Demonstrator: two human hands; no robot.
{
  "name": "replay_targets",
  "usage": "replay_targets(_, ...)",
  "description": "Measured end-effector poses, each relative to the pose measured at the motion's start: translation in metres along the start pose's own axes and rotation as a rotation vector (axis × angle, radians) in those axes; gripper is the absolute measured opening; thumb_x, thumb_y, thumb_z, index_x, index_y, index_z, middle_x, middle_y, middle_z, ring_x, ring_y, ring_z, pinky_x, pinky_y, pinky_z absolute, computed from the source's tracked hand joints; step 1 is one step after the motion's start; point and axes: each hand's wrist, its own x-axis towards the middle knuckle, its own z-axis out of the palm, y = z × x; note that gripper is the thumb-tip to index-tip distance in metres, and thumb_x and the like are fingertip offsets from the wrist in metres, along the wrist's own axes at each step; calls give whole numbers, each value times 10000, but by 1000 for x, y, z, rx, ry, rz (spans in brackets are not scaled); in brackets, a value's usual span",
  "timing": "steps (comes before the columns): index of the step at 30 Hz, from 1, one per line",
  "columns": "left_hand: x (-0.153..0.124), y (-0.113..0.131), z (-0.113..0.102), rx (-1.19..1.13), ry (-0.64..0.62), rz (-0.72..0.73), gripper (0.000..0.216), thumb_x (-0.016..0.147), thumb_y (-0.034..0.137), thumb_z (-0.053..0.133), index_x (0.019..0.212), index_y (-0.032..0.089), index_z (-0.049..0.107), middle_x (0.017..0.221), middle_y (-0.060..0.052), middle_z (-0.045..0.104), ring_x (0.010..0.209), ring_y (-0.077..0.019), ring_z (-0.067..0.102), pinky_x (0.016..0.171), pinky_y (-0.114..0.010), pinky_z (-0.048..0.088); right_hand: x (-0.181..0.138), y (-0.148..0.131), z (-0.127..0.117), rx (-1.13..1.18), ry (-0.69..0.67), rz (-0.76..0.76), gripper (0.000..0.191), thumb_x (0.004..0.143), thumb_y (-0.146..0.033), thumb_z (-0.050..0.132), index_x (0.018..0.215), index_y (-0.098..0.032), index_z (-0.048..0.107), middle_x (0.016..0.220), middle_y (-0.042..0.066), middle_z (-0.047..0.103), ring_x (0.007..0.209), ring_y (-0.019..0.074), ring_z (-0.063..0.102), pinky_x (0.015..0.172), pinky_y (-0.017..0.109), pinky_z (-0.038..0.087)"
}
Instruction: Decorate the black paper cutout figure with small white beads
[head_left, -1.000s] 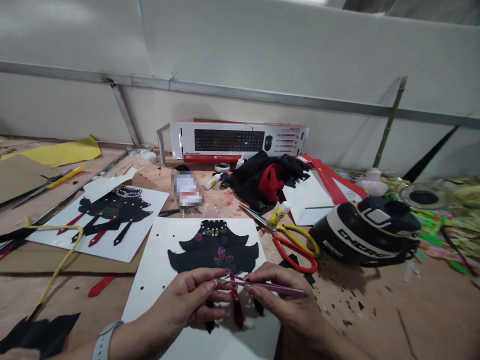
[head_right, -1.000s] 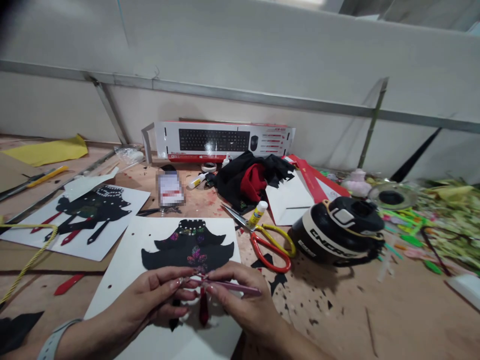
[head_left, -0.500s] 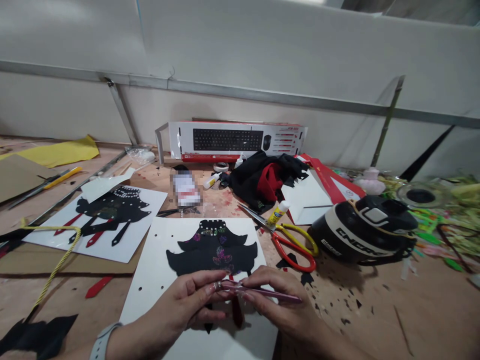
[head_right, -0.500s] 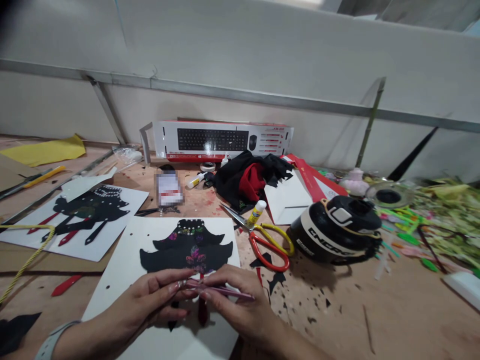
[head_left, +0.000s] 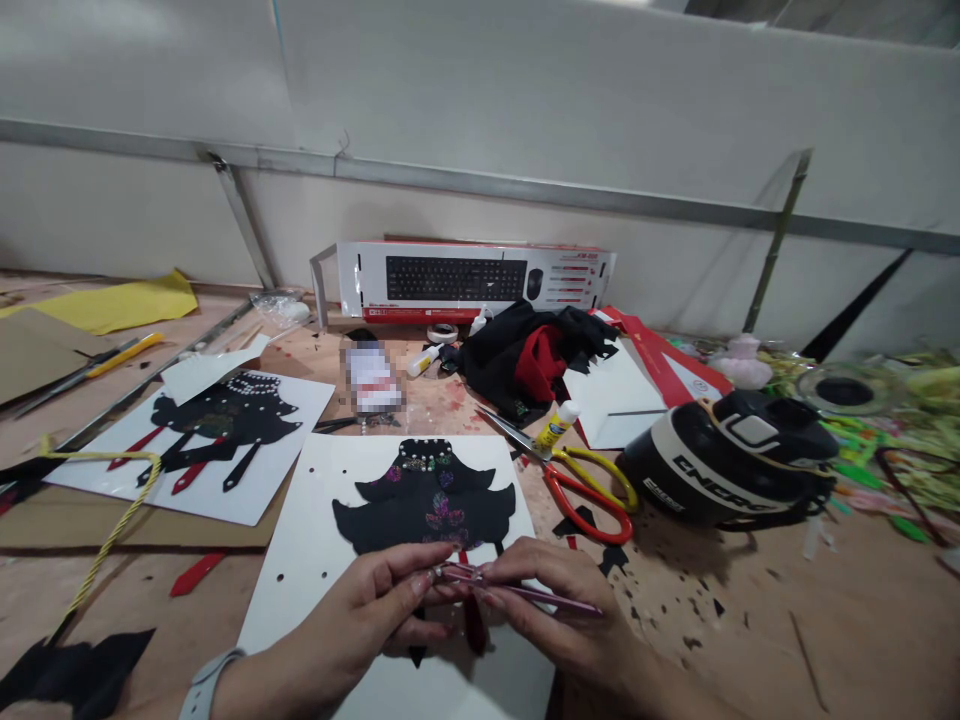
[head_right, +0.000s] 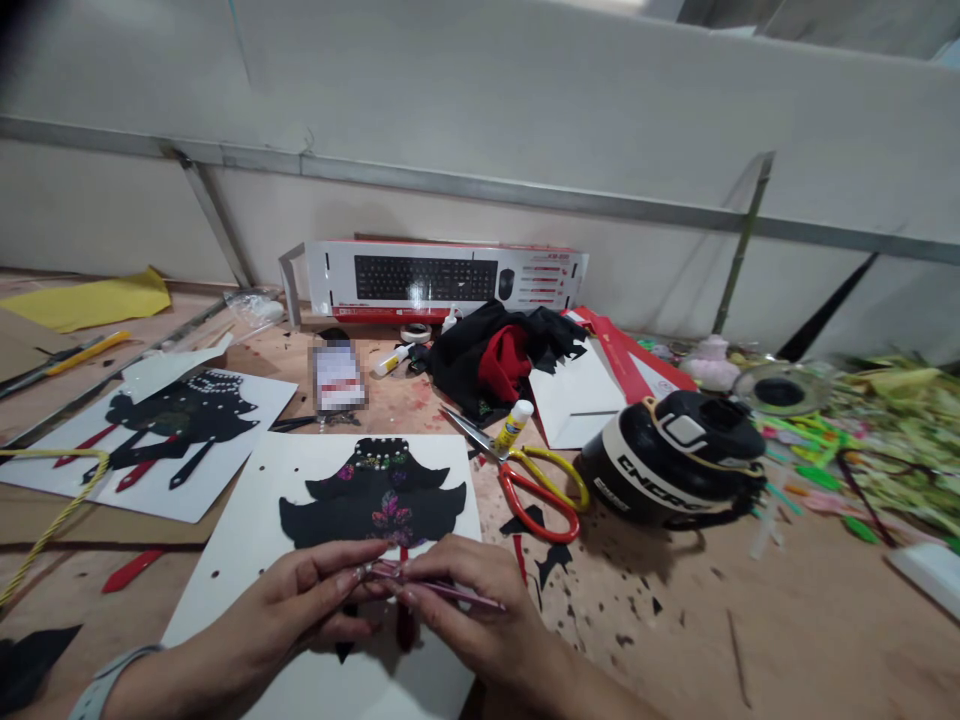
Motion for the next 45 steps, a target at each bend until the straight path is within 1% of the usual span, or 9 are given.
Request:
replay_targets(9, 0, -1, 0, 31, 6, 19, 442, 782, 401, 758, 1168, 198, 682, 1096, -120, 741, 949, -248, 715, 823, -380, 568, 0, -1, 1, -36, -14, 1, 214, 839, -120, 675, 1008, -233, 739, 766, 32, 764, 623, 140, 708, 581, 212, 551)
replay_targets(17, 3, -3, -1, 14, -27, 32, 373, 830, 368, 719, 1168, 216, 675, 1133, -107, 735, 987, -245, 710, 816, -361, 571, -2, 0, 1, -15, 35, 96, 144, 823, -139, 697, 931, -214, 754, 709, 26, 744, 583, 135, 687, 560, 205, 538)
replay_targets(24, 0, 5, 1, -8, -13, -58, 624, 836, 398, 707, 1356, 151, 465, 1219, -175, 683, 933, -254, 728, 842, -393, 560, -4, 4, -1, -39, 59, 227, 94, 825, -274, 710, 841, -204, 770, 676, 41, 737, 574, 154, 672, 548, 236, 544)
replay_targets(28, 1, 6, 1, -32, 39, -61, 794, 772, 436, 763, 1394, 139, 368, 1270, -203, 639, 1102, -287, 653, 830, -384, 569, -4, 10, -5, 36, 189, 366, 154, 797, -357, 742, 835, -211, 770, 729, 50, 746, 629, 173, 690, 547, 241, 555)
replay_targets(33, 5, 2, -1, -25, 65, -98, 878, 650, 497, 835, 1333, 137, 418, 1240, -216, 640, 1088, -316, 646, 821, -414, 574, 20, 21, -16, 74, 327, 462, 203, 756, -384, 775, 819, -191, 761, 734, 50, 748, 653, 183, 696, 605, 267, 567)
replay_targets(37, 8, 1, -1, -14, 84, -121, 822, 628, 520, 839, 1272, 161, 477, 1187, -187, 665, 1036, -292, 665, 789, -385, 573, 44, 32, -20, 63, 354, 489, 236, 743, -392, 779, 814, -170, 743, 682, 41, 736, 617, 178, 683, 573, 263, 551)
replay_targets(40, 8, 0, -1, 18, 63, -131, 656, 645, 532, 820, 1145, 186, 573, 1110, -136, 692, 984, -263, 676, 739, -345, 564, 42, 34, -16, 76, 296, 498, 214, 737, -376, 784, 804, -176, 744, 660, 28, 728, 591, 167, 677, 555, 251, 544)
replay_targets(43, 3, -2, -3, 118, -60, -124, 403, 726, 512, 764, 923, 177, 656, 947, -85, 725, 902, -217, 684, 738, -299, 529, 25, 30, -12, 58, 172, 470, 147, 758, -331, 774, 812, -195, 758, 701, 31, 739, 610, 162, 684, 556, 240, 539)
replay_targets(45, -2, -3, -5, 219, -170, -118, 315, 796, 467, 712, 891, 168, 683, 905, -71, 728, 862, -181, 674, 753, -270, 496, 12, 27, -10, 27, 104, 425, 100, 784, -300, 754, 825, -210, 764, 749, 38, 753, 651, 161, 694, 571, 231, 536)
